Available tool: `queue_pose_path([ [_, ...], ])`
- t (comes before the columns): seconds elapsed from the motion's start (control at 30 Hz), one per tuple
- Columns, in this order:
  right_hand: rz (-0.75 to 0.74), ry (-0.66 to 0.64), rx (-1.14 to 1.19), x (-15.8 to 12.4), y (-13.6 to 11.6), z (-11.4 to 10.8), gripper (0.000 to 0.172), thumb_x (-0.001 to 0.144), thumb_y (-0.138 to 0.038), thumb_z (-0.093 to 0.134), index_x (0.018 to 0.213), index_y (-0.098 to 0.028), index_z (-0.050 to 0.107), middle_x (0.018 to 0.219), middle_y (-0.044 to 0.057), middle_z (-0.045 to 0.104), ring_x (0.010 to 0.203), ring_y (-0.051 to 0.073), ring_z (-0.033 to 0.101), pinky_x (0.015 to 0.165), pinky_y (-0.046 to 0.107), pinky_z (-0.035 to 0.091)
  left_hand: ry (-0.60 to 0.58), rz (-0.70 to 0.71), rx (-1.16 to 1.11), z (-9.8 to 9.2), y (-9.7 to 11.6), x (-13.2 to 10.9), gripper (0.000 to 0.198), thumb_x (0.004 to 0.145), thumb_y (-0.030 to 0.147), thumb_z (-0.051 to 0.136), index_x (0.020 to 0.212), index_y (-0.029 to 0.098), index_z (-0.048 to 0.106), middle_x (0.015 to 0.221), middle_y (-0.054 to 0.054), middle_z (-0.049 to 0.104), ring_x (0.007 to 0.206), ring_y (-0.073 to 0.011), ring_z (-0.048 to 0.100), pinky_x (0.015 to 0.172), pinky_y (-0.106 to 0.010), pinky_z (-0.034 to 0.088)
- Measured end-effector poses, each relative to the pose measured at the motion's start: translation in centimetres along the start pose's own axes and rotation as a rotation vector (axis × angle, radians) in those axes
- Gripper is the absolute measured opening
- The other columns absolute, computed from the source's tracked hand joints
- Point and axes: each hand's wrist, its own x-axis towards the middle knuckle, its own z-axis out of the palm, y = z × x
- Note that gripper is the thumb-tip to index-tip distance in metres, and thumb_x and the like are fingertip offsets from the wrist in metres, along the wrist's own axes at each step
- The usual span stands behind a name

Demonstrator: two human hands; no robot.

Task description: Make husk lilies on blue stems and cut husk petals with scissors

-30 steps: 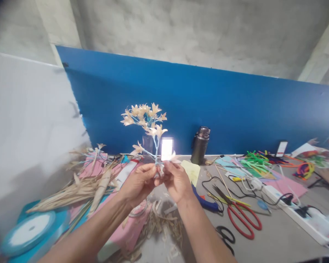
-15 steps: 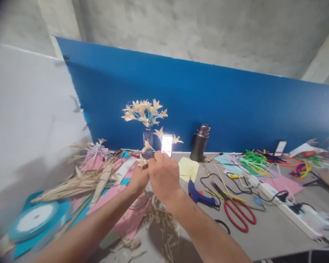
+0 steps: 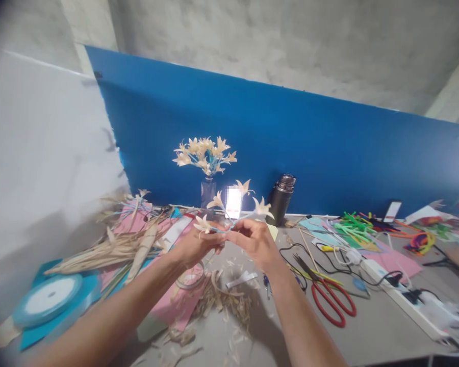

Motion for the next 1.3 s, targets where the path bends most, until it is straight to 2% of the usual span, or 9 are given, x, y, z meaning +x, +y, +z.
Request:
queue_pose_path([
  [0.17,0.048,0.121,0.057,-0.2,1.4,0.6,0.026,0.069,-0.041,0.083,0.076,-0.017,0.075,0.068,0.002,0.068,0.062,0.017,0.056,0.056,0.027,0.039,0.098,0.139,0.347,1.1,0.7,-1.1,0.018,0.069,0.024,0.072,0.055,0.014,0.066,0.048,0.0,0.055,0.046,-0.0119,0.049,0.05,-0.025,0.035],
  [0.37,-0.066,0.289,0.036,0.2,1.7,2.5,0.023,0.074,-0.036,0.076,0.065,-0.017,0.066,0.061,0.0,0.061,0.057,0.014,0.05,0.054,0.025,0.038,0.296,0.294,0.523,1.7,0.2,-1.0,0.03,0.074,0.021,0.066,0.045,0.018,0.058,0.05,0.001,0.053,0.054,-0.0127,0.047,0.054,-0.025,0.033],
  [0.47,-0.046,0.188,0.13,0.8,2.2,2.1,0.03,0.076,-0.041,0.077,0.065,-0.017,0.063,0.052,-0.004,0.048,0.049,0.01,0.039,0.047,0.023,0.029,0.227,0.174,0.462,1.3,0.2,-0.5,0.024,0.075,0.022,0.065,0.052,0.017,0.061,0.048,0.001,0.054,0.049,-0.0123,0.047,0.052,-0.025,0.033],
  [0.53,-0.001,0.097,0.268,1.3,2.4,1.3,0.033,0.075,-0.045,0.079,0.069,-0.016,0.064,0.052,-0.006,0.043,0.046,0.008,0.033,0.045,0.022,0.024,0.134,0.086,0.372,0.9,0.3,-0.3,0.008,0.073,0.022,0.068,0.07,0.015,0.07,0.055,0.0,0.061,0.053,-0.0136,0.054,0.055,-0.025,0.038],
  [0.63,0.042,0.044,0.384,1.7,2.4,0.4,0.034,0.072,-0.044,0.084,0.074,-0.016,0.065,0.056,-0.005,0.046,0.047,0.007,0.033,0.045,0.021,0.023,0.155,0.129,0.259,0.7,0.4,-0.3,0.024,0.068,0.024,0.077,0.091,0.016,0.072,0.071,-0.002,0.068,0.067,-0.016,0.061,0.064,-0.026,0.044],
  [0.8,0.075,-0.026,0.431,1.9,2.7,1.4,0.037,0.072,-0.045,0.085,0.073,-0.015,0.063,0.053,-0.004,0.049,0.046,0.007,0.035,0.044,0.02,0.022,0.282,0.241,0.217,0.5,-0.3,-0.1,0.015,0.073,0.03,0.076,0.071,0.016,0.071,0.08,-0.005,0.072,0.078,-0.0185,0.062,0.073,-0.028,0.046],
  [0.97,0.129,-0.008,0.602,1.8,3.8,2.0,0.042,0.064,-0.044,0.09,0.069,-0.016,0.059,0.053,-0.004,0.05,0.046,0.006,0.035,0.043,0.018,0.02,0.172,0.251,0.201,-0.6,-1.6,0.6,0.012,0.072,0.028,0.077,0.076,0.017,0.075,0.081,-0.005,0.073,0.077,-0.0185,0.063,0.072,-0.029,0.047],
  [1.17,0.179,-0.179,0.671,1.1,4.6,1.8,0.041,0.066,-0.045,0.089,0.072,-0.015,0.061,0.059,-0.003,0.051,0.045,0.005,0.029,0.043,0.018,0.019,0.139,0.082,0.056,-1.6,-2.0,1.7,0.021,0.066,0.027,0.08,0.083,0.015,0.075,0.064,-0.001,0.066,0.055,-0.0124,0.056,0.057,-0.025,0.044],
  [1.3,0.21,-0.224,0.676,0.9,4.9,2.3,0.042,0.063,-0.044,0.09,0.069,-0.015,0.06,0.056,-0.003,0.054,0.042,0.005,0.03,0.042,0.019,0.019,0.099,0.061,0.12,-1.7,-1.9,1.9,0.02,0.066,0.031,0.082,0.071,0.013,0.073,0.06,-0.001,0.064,0.054,-0.0123,0.055,0.054,-0.024,0.043],
])
